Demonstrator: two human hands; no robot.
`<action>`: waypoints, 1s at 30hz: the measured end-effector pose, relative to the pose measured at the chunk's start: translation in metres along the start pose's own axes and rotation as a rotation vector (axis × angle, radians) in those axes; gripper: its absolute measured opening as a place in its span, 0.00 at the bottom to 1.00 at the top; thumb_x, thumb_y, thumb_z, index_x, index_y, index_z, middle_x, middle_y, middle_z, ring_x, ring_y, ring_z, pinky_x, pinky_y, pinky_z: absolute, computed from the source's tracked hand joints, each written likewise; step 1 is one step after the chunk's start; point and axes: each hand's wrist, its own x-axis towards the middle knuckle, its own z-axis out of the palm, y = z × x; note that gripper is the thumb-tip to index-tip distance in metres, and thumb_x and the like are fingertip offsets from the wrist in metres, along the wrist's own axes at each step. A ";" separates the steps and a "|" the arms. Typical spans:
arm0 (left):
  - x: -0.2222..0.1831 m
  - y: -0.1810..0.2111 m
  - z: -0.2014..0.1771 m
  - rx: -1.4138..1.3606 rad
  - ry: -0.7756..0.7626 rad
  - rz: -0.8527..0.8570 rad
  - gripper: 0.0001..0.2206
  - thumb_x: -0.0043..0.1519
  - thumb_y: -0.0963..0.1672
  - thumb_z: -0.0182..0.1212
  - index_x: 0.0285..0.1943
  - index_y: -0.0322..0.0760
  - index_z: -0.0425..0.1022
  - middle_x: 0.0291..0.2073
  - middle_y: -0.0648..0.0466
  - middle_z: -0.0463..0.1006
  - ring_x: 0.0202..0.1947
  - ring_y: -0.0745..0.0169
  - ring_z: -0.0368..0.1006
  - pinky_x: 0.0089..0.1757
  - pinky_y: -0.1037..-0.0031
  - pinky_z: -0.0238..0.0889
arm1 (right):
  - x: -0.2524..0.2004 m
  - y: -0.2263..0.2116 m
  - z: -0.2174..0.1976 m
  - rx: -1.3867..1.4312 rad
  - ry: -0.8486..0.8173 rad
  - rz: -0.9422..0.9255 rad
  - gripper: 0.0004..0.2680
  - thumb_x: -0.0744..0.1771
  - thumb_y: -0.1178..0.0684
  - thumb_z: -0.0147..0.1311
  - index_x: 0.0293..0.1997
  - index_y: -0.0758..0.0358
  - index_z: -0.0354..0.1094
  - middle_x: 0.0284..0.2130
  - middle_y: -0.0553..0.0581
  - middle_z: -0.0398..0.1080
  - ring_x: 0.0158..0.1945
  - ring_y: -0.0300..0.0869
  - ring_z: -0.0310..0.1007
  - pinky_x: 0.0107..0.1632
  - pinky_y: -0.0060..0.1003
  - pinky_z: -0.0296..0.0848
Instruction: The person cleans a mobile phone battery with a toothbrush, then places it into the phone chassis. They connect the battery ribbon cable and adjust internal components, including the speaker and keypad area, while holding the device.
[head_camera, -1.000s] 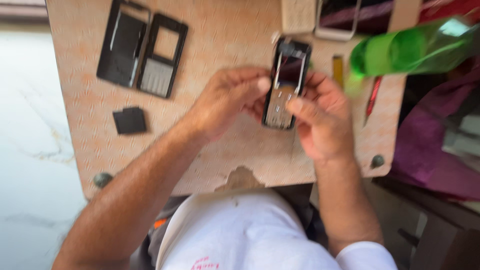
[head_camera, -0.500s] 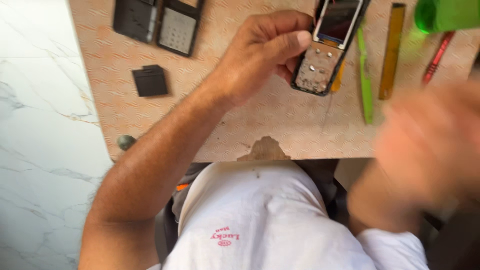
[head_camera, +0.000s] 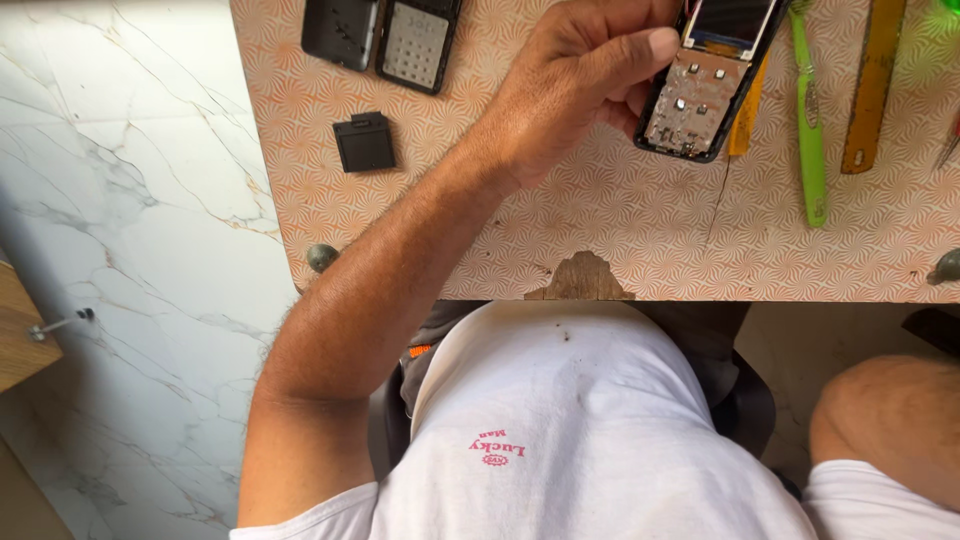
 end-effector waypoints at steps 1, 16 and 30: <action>0.000 0.001 -0.002 0.024 0.004 0.010 0.16 0.74 0.50 0.53 0.53 0.33 0.77 0.37 0.50 0.84 0.37 0.65 0.84 0.40 0.69 0.84 | -0.002 0.001 -0.001 -0.006 0.003 0.001 0.17 0.67 0.61 0.64 0.61 0.71 0.61 0.45 0.59 0.69 0.42 0.37 0.71 0.44 0.27 0.72; 0.001 0.017 0.008 -0.013 0.093 -0.145 0.19 0.69 0.48 0.55 0.62 0.29 0.74 0.37 0.51 0.81 0.35 0.65 0.78 0.40 0.69 0.77 | 0.010 -0.014 -0.003 -0.031 0.044 -0.061 0.19 0.67 0.58 0.63 0.62 0.70 0.59 0.48 0.60 0.67 0.44 0.37 0.71 0.49 0.28 0.73; 0.002 0.030 0.007 -0.127 0.080 -0.138 0.19 0.66 0.50 0.63 0.55 0.27 0.78 0.38 0.50 0.83 0.36 0.64 0.78 0.40 0.72 0.75 | 0.095 -0.111 0.021 0.448 -0.129 -0.360 0.20 0.67 0.56 0.63 0.63 0.69 0.57 0.51 0.60 0.66 0.47 0.37 0.71 0.53 0.29 0.74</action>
